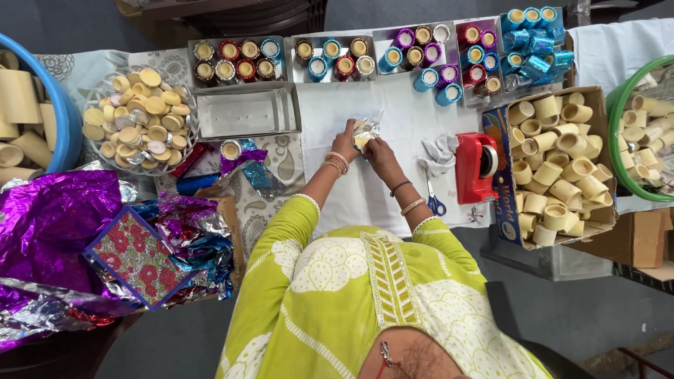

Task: The person wraps small cylindrical candles in shiny metallic foil. They pick up a candle, place it on a sheet of foil, fold the foil around the candle, and secure the bottom with a small piece of tape. The wrapped candles are then placed into a tray.

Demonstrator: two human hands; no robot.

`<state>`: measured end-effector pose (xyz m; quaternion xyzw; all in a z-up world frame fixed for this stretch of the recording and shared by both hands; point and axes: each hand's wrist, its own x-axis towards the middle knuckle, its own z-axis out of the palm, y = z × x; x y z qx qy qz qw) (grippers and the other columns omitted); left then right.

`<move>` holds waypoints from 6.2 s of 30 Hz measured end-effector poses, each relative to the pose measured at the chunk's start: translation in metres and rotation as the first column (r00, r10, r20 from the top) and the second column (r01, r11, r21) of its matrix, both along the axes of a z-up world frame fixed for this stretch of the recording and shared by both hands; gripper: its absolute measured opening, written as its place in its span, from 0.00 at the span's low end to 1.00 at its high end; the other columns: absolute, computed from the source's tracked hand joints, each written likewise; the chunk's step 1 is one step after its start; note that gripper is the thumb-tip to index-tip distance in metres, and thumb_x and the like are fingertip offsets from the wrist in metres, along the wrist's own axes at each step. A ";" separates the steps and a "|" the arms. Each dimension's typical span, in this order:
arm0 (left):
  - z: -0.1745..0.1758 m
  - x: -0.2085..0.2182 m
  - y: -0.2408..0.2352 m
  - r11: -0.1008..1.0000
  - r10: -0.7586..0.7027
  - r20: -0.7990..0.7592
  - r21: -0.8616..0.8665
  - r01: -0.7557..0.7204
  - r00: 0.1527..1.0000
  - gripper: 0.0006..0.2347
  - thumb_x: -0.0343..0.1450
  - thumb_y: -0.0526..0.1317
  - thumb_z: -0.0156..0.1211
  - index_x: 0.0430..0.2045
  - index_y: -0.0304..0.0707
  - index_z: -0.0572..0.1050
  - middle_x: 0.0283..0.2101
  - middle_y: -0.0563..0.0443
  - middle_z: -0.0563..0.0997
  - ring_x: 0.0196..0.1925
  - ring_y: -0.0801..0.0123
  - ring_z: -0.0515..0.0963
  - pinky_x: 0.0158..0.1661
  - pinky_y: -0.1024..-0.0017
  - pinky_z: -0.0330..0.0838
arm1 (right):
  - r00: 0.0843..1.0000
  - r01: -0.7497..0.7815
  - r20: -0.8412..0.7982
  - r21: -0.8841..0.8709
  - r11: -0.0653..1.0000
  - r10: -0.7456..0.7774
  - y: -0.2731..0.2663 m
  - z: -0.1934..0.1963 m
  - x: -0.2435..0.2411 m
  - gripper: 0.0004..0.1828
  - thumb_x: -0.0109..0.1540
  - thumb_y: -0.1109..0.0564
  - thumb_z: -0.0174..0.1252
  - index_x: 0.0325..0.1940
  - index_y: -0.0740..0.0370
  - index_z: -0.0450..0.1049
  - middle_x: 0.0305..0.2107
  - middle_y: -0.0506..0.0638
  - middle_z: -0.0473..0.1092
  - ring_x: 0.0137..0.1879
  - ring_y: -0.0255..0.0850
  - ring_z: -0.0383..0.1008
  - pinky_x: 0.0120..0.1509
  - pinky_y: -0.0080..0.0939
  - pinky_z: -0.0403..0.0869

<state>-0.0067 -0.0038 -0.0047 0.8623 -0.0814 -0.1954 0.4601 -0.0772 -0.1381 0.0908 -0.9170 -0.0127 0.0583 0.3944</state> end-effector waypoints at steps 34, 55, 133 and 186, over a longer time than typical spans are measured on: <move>-0.015 0.015 -0.002 0.997 -0.052 -0.054 0.059 0.055 0.997 0.46 0.49 0.41 0.84 0.61 0.50 0.56 0.45 0.38 0.83 0.48 0.42 0.83 0.48 0.55 0.78 | 0.975 -0.224 0.001 -0.065 0.972 0.224 -0.010 0.009 0.022 0.03 0.65 0.63 0.55 0.42 0.65 0.69 0.42 0.58 0.68 0.49 0.58 0.71 0.51 0.53 0.71; 0.004 0.014 0.004 0.997 -0.064 -0.156 0.024 0.068 0.986 0.45 0.51 0.37 0.83 0.61 0.47 0.55 0.40 0.38 0.84 0.46 0.45 0.84 0.48 0.57 0.78 | 0.973 0.217 -0.129 0.223 0.950 -0.192 -0.032 -0.021 0.034 0.09 0.70 0.59 0.53 0.55 0.61 0.69 0.38 0.50 0.74 0.44 0.43 0.75 0.49 0.44 0.75; -0.058 -0.007 0.015 0.803 0.306 -0.324 -0.418 -0.425 0.895 0.30 0.59 0.28 0.71 0.55 0.37 0.64 0.31 0.50 0.83 0.34 0.74 0.82 0.35 0.76 0.76 | 0.980 -0.177 -0.091 0.001 0.984 0.177 -0.034 -0.057 0.047 0.23 0.58 0.64 0.66 0.56 0.44 0.80 0.45 0.54 0.68 0.47 0.49 0.75 0.53 0.46 0.76; 0.035 -0.021 0.039 0.966 -0.162 0.676 -0.040 0.255 0.719 0.08 0.65 0.26 0.58 0.30 0.40 0.79 0.38 0.48 0.83 0.47 0.57 0.82 0.55 0.61 0.72 | 0.996 0.082 0.025 -0.017 0.997 -0.081 -0.025 -0.015 0.037 0.22 0.48 0.69 0.69 0.44 0.55 0.78 0.38 0.46 0.71 0.44 0.48 0.66 0.48 0.46 0.72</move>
